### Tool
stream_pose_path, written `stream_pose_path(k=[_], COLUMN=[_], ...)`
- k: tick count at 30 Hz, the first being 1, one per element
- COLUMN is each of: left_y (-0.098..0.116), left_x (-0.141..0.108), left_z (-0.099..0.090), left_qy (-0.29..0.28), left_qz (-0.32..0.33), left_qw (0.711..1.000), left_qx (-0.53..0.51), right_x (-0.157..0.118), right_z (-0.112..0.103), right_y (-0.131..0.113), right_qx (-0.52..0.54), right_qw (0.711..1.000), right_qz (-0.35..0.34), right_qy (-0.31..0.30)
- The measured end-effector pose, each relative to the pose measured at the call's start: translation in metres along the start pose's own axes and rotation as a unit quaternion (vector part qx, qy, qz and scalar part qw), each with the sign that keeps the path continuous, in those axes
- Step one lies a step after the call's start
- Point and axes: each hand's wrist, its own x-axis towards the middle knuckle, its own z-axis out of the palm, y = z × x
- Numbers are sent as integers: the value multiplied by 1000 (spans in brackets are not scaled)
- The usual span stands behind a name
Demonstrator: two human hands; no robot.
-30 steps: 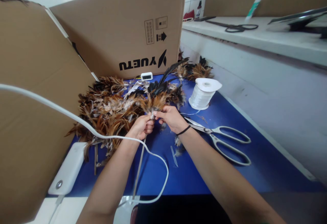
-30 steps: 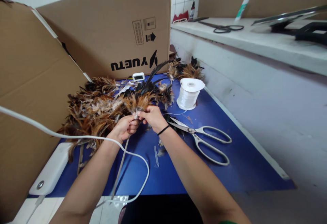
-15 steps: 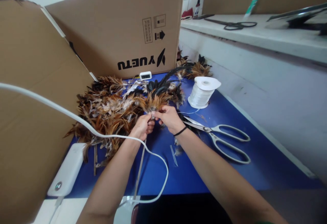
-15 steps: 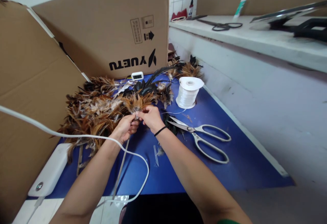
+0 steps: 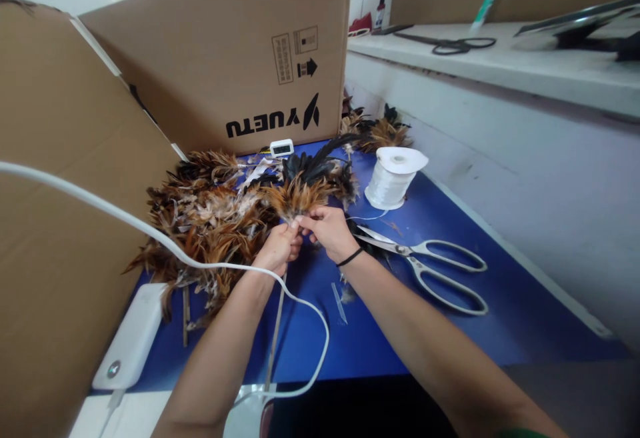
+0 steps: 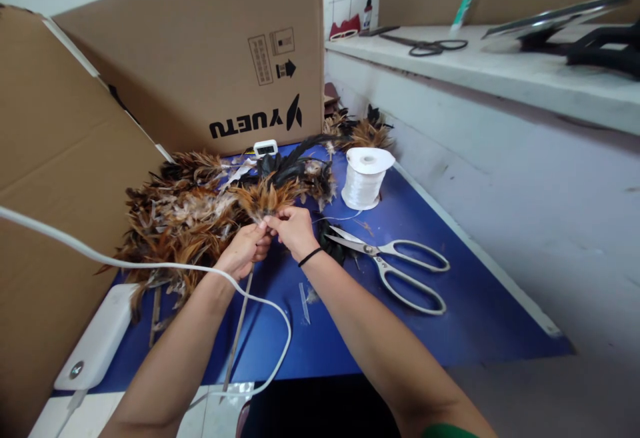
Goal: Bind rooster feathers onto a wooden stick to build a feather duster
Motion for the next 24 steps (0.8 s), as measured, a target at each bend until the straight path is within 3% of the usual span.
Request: stream_pose_path(k=[4, 11, 19, 22, 24], left_y=[1, 2, 4, 10, 15], left_x=[1, 1, 3, 2, 1], left_z=[-1, -1, -7, -13, -17], left_qy=[8, 31, 39, 46, 50], left_qz=[-18, -44, -31, -17, -12], left_qw=[1000, 998, 999, 998, 998], left_qx=[-3, -16, -22, -33, -45], right_x=[2, 9, 9, 10, 8], right_z=[-4, -7, -4, -11, -19], right_y=[3, 16, 11, 7, 3], right_qx=[-24, -99, -131, -172, -255], right_qw=[999, 992, 980, 967, 944], right_qz=[-12, -71, -148, -184, -199], right_qy=[-24, 14, -15, -40, -64])
